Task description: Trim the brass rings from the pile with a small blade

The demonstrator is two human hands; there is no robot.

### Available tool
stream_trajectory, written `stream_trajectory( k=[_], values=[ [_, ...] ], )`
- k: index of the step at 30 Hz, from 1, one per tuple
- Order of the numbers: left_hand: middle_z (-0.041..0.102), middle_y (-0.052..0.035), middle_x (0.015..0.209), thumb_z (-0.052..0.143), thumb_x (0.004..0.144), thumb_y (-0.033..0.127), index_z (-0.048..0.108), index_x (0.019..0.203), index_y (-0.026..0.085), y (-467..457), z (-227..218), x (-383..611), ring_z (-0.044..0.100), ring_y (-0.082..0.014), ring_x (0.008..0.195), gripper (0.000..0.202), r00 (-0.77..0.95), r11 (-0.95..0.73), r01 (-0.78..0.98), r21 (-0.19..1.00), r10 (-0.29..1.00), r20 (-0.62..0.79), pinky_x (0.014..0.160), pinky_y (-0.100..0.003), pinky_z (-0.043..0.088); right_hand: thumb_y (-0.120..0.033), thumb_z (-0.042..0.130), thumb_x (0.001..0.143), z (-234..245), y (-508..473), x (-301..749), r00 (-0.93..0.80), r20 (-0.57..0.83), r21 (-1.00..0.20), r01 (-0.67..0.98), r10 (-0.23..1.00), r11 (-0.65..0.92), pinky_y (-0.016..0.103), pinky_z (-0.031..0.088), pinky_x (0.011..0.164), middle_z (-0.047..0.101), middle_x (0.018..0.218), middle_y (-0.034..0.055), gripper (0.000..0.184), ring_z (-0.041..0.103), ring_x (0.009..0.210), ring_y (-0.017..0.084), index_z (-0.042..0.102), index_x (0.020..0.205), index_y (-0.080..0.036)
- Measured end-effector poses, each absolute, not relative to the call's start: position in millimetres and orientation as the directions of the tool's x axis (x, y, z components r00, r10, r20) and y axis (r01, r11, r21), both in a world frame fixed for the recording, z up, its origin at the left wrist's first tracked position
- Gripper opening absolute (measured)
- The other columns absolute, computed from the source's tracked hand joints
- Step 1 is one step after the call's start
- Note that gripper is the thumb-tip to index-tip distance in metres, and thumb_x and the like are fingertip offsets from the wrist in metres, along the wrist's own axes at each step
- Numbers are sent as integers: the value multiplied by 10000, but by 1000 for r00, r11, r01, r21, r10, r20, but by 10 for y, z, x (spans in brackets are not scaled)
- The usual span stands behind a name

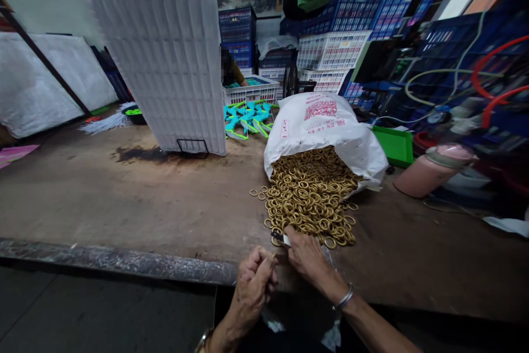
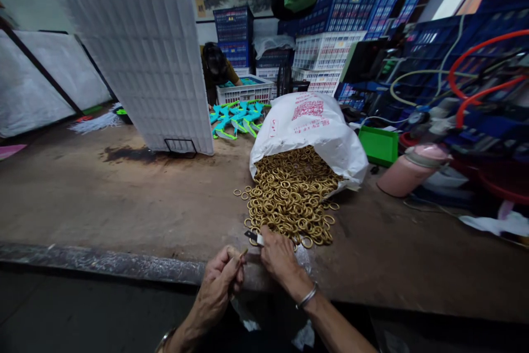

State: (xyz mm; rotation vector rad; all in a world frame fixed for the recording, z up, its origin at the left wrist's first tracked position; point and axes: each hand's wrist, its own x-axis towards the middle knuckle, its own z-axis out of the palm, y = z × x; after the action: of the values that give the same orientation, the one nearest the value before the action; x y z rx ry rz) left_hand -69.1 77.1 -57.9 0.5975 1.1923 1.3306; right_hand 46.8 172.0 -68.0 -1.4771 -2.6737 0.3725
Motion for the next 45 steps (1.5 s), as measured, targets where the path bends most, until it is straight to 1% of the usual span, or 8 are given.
stream_trajectory(
  k=[7, 14, 18, 22, 27, 34, 38, 45],
  values=[
    [579, -41, 753, 553, 748, 402, 493, 728, 142, 755, -749, -758, 451, -60, 484, 267, -121, 152, -676, 721, 942, -312, 359, -155, 287, -93, 435, 693, -665, 1941, 242, -587, 59, -166, 792, 807, 588, 237, 282, 576, 608, 877, 47, 296, 557, 724, 146, 529, 952, -199],
    [561, -9, 667, 632, 678, 364, 555, 823, 158, 732, -841, -898, 494, -82, 508, 263, -84, 189, -814, 550, 898, -432, 389, -163, 306, -148, 395, 786, -724, 1997, -9, -585, -30, -64, 810, 810, 583, 251, 325, 529, 606, 891, 89, 230, 596, 677, 182, 586, 910, -181],
    [563, -15, 663, 671, 644, 338, 547, 638, 129, 748, -904, -957, 515, -86, 543, 243, -37, 219, -867, 448, 868, -495, 422, -167, 331, -152, 397, 791, -778, 2023, -41, -567, -3, -60, 822, 824, 566, 249, 335, 533, 604, 860, 90, 217, 596, 674, 178, 589, 892, -172],
    [573, -20, 698, 684, 641, 299, 537, 638, 128, 770, -945, -973, 552, -113, 598, 225, -100, 208, -847, 489, 841, -531, 438, -182, 369, -192, 411, 792, -827, 2033, -42, -556, 19, -71, 828, 831, 556, 245, 332, 558, 583, 894, 83, 205, 573, 692, 164, 558, 934, -168],
    [521, 22, 612, 664, 658, 349, 513, 700, 152, 798, -895, -943, 513, -87, 530, 252, -193, 165, -744, 648, 875, -444, 388, -156, 332, -228, 438, 778, -833, 1985, 13, -575, 7, -103, 813, 818, 572, 237, 316, 591, 539, 945, 47, 212, 535, 715, 143, 501, 979, -203],
    [473, 53, 562, 588, 678, 482, 501, 856, 170, 907, -846, -884, 433, -57, 427, 370, -367, 130, -470, 873, 871, -327, 341, -138, 284, -102, 421, 714, -629, 1865, 170, -671, 58, -369, 674, 739, 640, 220, 317, 659, 564, 855, 23, 206, 508, 788, 136, 527, 866, -191],
    [423, 68, 498, 562, 661, 540, 510, 768, 156, 951, -786, -851, 368, -43, 372, 402, -321, 173, -367, 914, 898, -299, 327, -142, 254, -159, 431, 747, -578, 1778, 222, -696, 124, -563, 538, 707, 628, 212, 330, 637, 565, 766, 10, 137, 494, 711, 123, 546, 814, -190],
    [400, 72, 485, 563, 671, 501, 466, 624, 169, 939, -784, -788, 357, -45, 398, 349, -413, 114, -280, 953, 882, -226, 382, -152, 278, -385, 390, 798, -655, 1705, 240, -604, -5, -872, 392, 797, 292, 201, 318, 529, 452, 598, -37, 270, 413, 574, 99, 488, 659, -175]
  ],
)
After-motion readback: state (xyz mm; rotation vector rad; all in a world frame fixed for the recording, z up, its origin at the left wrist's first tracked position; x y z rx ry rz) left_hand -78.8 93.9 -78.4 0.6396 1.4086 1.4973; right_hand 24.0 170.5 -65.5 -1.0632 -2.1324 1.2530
